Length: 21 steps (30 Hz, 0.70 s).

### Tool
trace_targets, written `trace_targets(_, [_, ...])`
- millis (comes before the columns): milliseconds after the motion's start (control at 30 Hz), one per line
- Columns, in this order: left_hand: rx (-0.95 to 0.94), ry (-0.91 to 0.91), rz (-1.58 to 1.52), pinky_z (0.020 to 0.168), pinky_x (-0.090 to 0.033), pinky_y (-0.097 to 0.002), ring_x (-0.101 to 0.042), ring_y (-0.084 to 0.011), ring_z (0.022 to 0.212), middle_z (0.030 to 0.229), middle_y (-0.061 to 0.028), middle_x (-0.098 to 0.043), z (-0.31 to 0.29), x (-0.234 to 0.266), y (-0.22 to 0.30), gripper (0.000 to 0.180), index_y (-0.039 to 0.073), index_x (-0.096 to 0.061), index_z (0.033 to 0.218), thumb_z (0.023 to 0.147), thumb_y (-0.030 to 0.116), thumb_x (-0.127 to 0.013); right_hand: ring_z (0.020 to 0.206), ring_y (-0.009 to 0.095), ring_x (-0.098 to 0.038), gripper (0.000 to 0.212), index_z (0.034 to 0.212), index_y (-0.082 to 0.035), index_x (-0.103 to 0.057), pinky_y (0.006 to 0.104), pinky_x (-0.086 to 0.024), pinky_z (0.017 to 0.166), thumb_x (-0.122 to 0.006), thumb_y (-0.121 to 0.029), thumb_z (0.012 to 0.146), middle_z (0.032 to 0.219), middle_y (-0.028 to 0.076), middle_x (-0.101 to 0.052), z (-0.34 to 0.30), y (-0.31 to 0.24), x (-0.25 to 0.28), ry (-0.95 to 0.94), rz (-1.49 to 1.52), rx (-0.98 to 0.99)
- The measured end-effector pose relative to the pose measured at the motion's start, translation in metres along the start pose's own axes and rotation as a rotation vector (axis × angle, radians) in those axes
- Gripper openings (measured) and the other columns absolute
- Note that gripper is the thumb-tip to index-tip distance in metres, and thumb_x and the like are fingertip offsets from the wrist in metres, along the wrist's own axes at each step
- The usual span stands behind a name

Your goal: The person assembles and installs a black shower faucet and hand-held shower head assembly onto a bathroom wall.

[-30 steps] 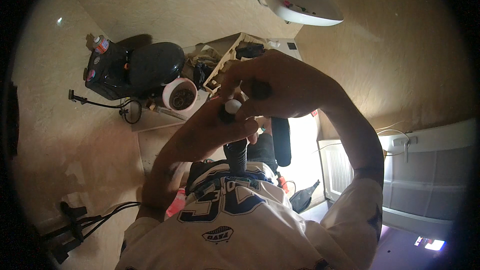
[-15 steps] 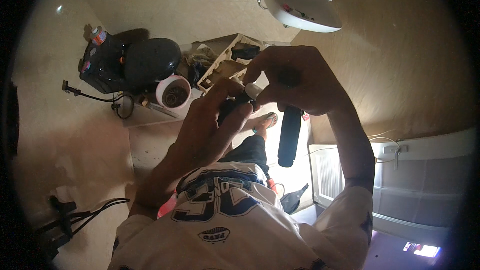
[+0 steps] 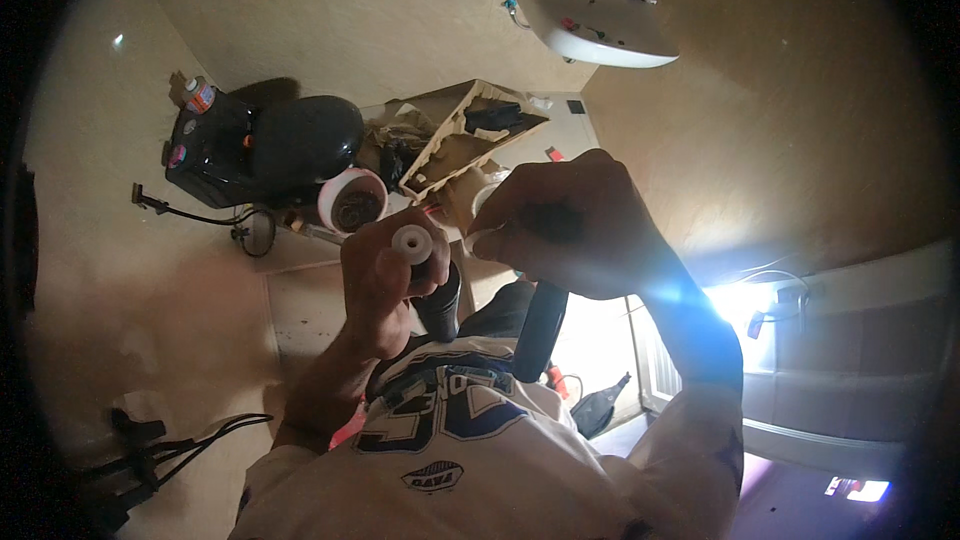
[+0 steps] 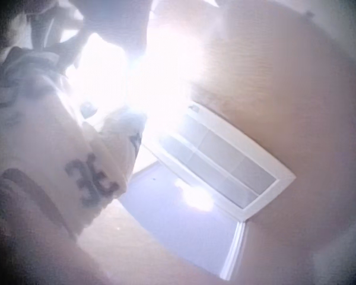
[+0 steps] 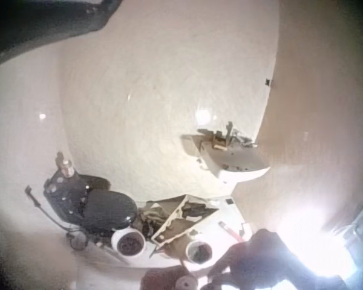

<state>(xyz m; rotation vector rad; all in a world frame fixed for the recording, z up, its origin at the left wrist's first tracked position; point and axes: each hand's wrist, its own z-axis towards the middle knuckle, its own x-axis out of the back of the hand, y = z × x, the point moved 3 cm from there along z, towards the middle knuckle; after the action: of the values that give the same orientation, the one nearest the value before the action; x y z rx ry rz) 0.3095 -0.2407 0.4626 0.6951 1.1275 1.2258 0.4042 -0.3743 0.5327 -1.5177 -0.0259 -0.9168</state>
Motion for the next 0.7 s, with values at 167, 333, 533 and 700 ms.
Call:
trace_targets(167, [-0.134, 0.022, -0.066, 0.043, -0.024, -0.0269, -0.034, -0.0109, 0.041, 0.049, -0.0044, -0.042, 0.002, 0.003, -0.004, 0.049, 0.001, -0.049, 0.055, 0.08, 0.043, -0.049, 0.055, 0.01, -0.062, 0.013, 0.079, -0.003, -0.067, 0.0234, -0.048, 0.051, -0.07, -0.014, 0.073, 0.064, 0.007, -0.066, -0.005, -0.003, 0.0, 0.066, -0.057, -0.001])
trace_targets(333, [-0.231, 0.012, -0.051, 0.044, -0.026, -0.0283, -0.036, -0.0106, 0.043, 0.054, -0.0047, -0.045, 0.001, 0.003, -0.007, 0.044, -0.001, -0.051, 0.061, 0.078, 0.04, -0.051, 0.041, 0.008, -0.055, 0.011, 0.079, 0.001, -0.065, 0.0188, -0.041, 0.037, -0.071, -0.001, 0.071, 0.06, 0.007, -0.063, -0.005, -0.006, -0.006, 0.12, 0.017, 0.227])
trace_targets(533, [-0.168, 0.342, 0.138, 0.048, -0.032, -0.0172, -0.043, -0.0021, 0.052, 0.06, 0.0024, -0.05, 0.009, -0.009, -0.012, 0.018, 0.001, -0.06, 0.083, 0.076, 0.014, -0.069, 0.046, 0.007, -0.053, 0.012, 0.078, 0.0, -0.063, 0.019, -0.04, 0.041, -0.067, -0.011, 0.078, 0.059, 0.003, -0.058, -0.003, 0.017, -0.01, 0.164, 0.455, -0.292])
trace_targets(700, [-0.068, 0.302, 0.06, 0.054, -0.033, -0.0163, -0.041, -0.002, 0.06, 0.07, 0.0047, -0.051, 0.008, -0.012, -0.02, 0.018, 0.0, -0.063, 0.096, 0.078, 0.002, -0.067, 0.037, 0.008, -0.049, 0.012, 0.073, 0.003, -0.059, 0.0194, -0.037, 0.033, -0.062, -0.005, 0.08, 0.053, 0.003, -0.053, -0.003, 0.032, -0.024, 0.191, 0.564, -0.392])
